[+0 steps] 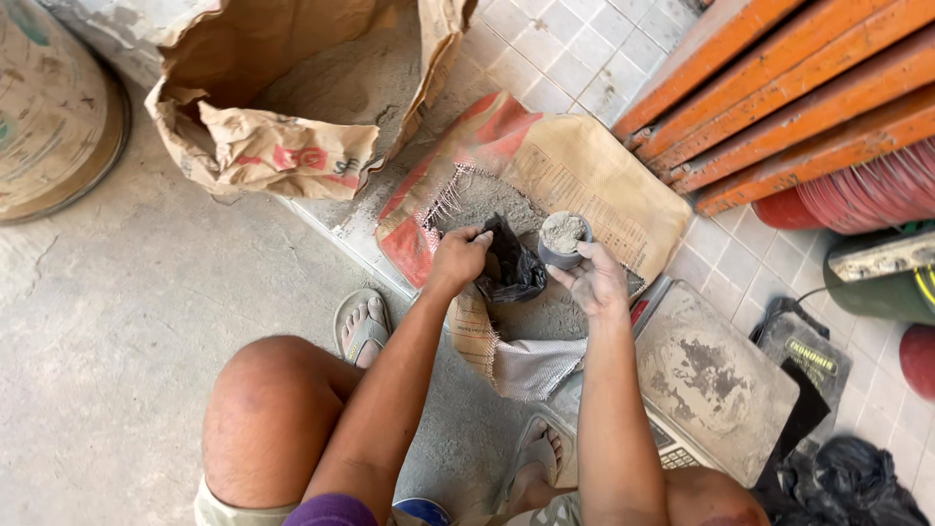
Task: The person scoops a grey powder from a large sack into a small plastic cup, pours it into a black plastic bag, and weighs the bag on a digital scale. The person then ties the bag and places it with other filled bags.
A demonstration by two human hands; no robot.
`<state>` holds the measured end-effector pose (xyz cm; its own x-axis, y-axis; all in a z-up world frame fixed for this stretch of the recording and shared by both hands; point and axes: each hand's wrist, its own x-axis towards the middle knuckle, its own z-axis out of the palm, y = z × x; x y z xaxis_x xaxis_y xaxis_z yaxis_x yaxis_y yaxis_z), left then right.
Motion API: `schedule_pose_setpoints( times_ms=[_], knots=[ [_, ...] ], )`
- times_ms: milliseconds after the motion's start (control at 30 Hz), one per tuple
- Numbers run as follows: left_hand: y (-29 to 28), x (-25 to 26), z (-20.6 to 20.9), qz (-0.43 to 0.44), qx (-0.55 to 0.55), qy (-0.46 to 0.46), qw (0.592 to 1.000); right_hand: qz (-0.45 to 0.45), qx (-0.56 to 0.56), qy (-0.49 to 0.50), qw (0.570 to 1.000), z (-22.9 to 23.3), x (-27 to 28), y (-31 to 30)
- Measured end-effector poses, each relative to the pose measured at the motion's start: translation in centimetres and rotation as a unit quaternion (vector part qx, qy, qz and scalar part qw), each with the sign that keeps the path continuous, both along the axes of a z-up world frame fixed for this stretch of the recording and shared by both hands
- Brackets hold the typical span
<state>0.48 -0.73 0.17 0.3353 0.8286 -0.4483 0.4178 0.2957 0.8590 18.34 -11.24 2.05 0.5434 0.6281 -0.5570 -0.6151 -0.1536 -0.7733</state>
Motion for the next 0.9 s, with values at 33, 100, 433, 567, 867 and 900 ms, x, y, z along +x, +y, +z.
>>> schedule_pose_setpoints(
  times_ms=[33,100,433,567,867,900],
  knots=[
    [0.0,0.3,-0.4,0.007,0.0,-0.003,1.0,0.007,0.0,-0.003,1.0,2.1,-1.6,0.3],
    [0.0,0.8,-1.4,0.034,-0.029,-0.038,0.998,0.013,-0.003,0.022,1.0,6.0,-4.8,0.6],
    [0.4,0.3,-1.8,0.027,-0.026,-0.033,0.999,0.086,-0.274,-0.414,0.864,-5.5,-9.1,2.7],
    [0.7,-0.5,-0.1,0.021,-0.028,-0.007,0.999,0.114,-0.123,-0.717,0.677,-8.2,-9.3,2.4],
    [1.4,-1.4,-0.4,0.047,-0.003,0.015,0.999,-0.013,0.114,-0.908,0.403,-5.4,-10.1,2.7],
    [1.5,-1.5,-0.3,0.051,0.007,0.016,0.999,-0.032,0.122,-0.907,0.403,-5.1,-9.9,2.9]
  ],
)
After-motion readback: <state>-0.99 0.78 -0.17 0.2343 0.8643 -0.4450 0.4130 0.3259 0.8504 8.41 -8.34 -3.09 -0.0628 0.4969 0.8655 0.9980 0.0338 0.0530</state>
